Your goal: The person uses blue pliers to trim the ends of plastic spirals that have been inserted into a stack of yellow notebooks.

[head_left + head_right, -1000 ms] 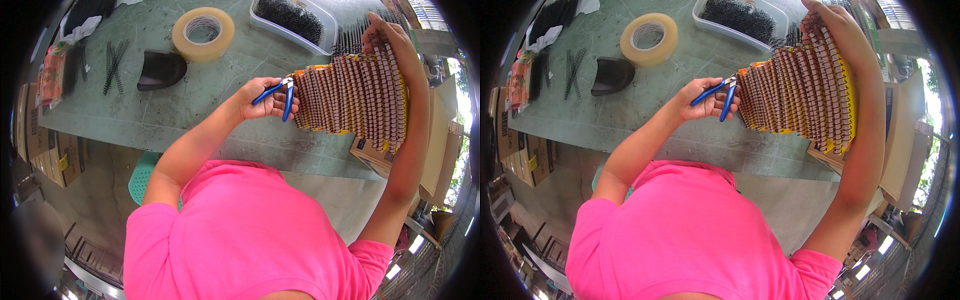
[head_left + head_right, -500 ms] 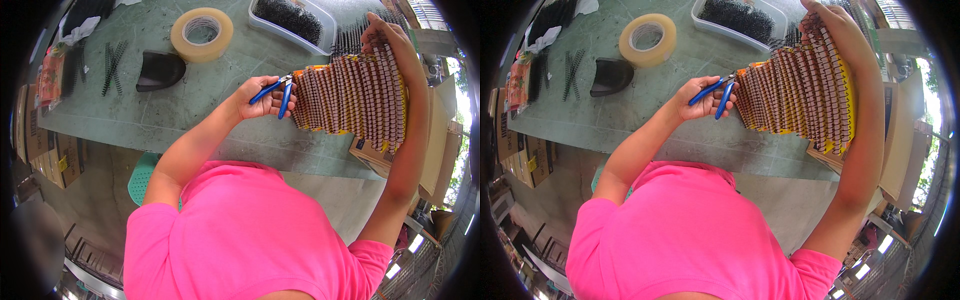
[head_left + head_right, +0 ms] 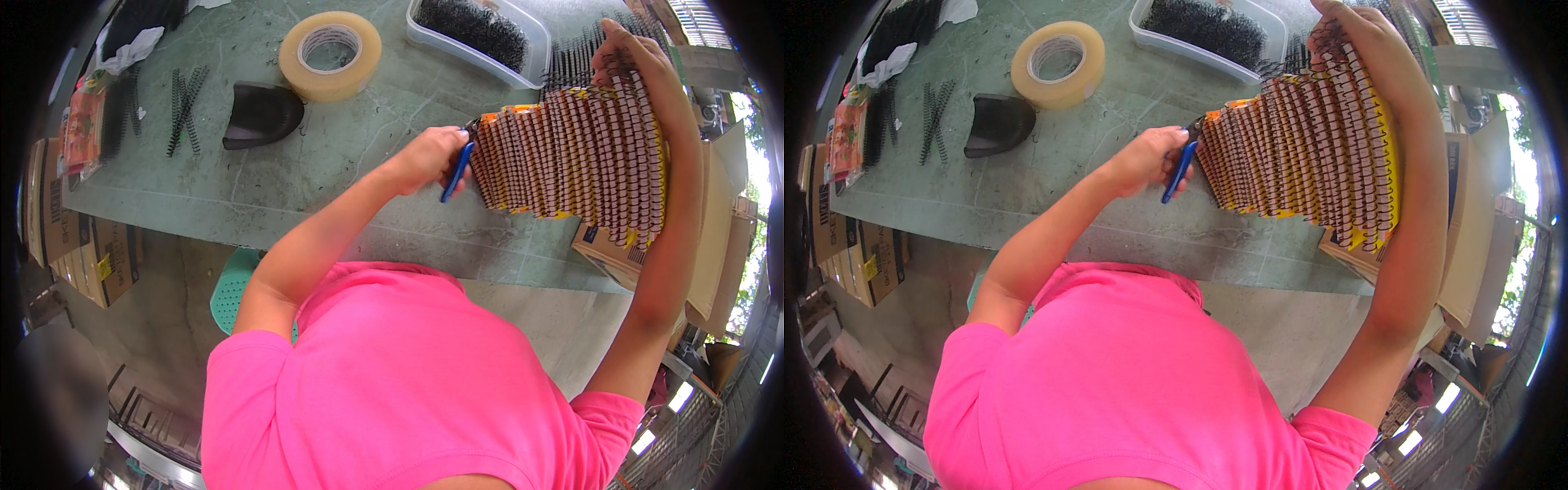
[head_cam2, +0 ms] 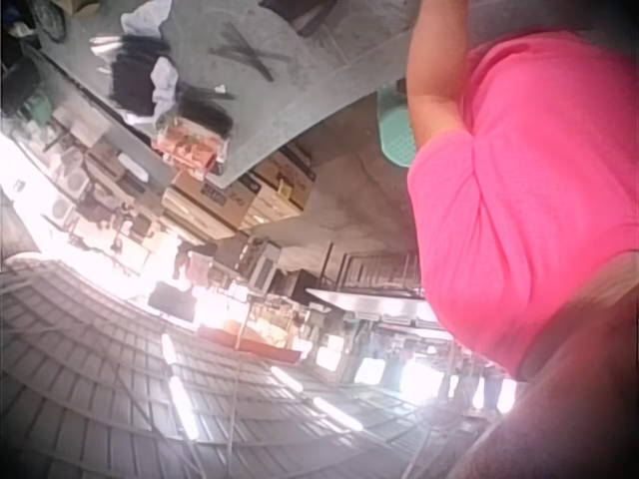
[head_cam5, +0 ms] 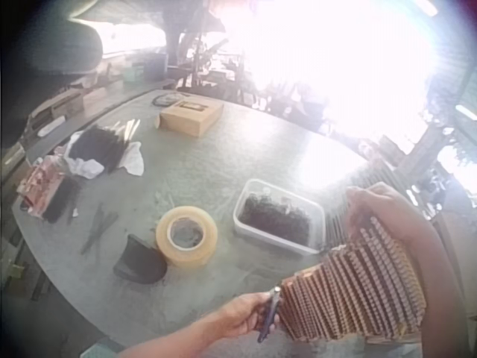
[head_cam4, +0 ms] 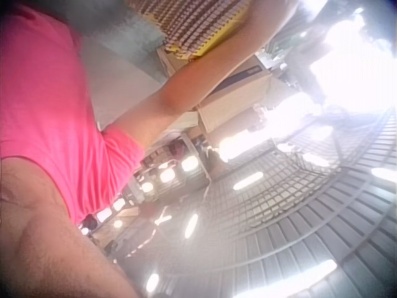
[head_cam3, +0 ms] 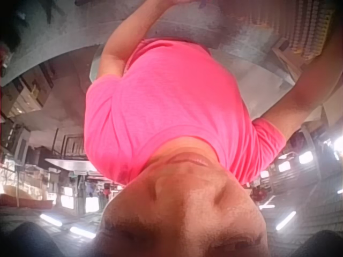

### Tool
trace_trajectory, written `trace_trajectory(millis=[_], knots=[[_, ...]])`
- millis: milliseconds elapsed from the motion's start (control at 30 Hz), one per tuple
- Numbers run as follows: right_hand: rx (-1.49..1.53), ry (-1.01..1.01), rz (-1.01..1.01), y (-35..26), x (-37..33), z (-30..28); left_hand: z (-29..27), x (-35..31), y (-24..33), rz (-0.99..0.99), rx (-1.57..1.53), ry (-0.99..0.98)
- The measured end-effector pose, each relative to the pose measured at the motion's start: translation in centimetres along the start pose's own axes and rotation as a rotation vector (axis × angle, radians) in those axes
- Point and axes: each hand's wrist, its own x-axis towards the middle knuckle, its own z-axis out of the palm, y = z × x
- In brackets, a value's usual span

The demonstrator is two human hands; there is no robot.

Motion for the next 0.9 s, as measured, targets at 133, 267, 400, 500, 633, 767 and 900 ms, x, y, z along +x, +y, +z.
trace_trajectory(millis=[133,267,400,500,633,767,900], knots=[[0.007,-0.028,-0.012,-0.1,0.2,0.1,1.8,0.7,-2.5,0.380,0.931,0.473],[-0.031,-0.031,0.008,-0.3,0.1,0.0,1.5,0.4,-2.4,0.348,0.685,0.394],[-0.025,-0.022,0.013,0.0,0.2,-0.1,1.0,-0.3,-1.4,0.016,-0.116,0.044],[0.019,-0.008,0.031,0.0,0.3,0.0,1.0,-0.4,-1.3,-0.054,-0.344,-0.089],[0.021,0.000,0.052,-0.2,0.0,0.0,1.1,-0.2,-0.9,-0.083,-0.439,-0.112],[-0.027,0.021,0.054,-0.7,-0.1,0.1,0.6,0.3,-1.2,-0.086,-0.445,-0.136],[0.034,0.005,0.024,0.0,0.1,0.1,2.6,0.6,-2.6,0.364,0.867,0.373]])
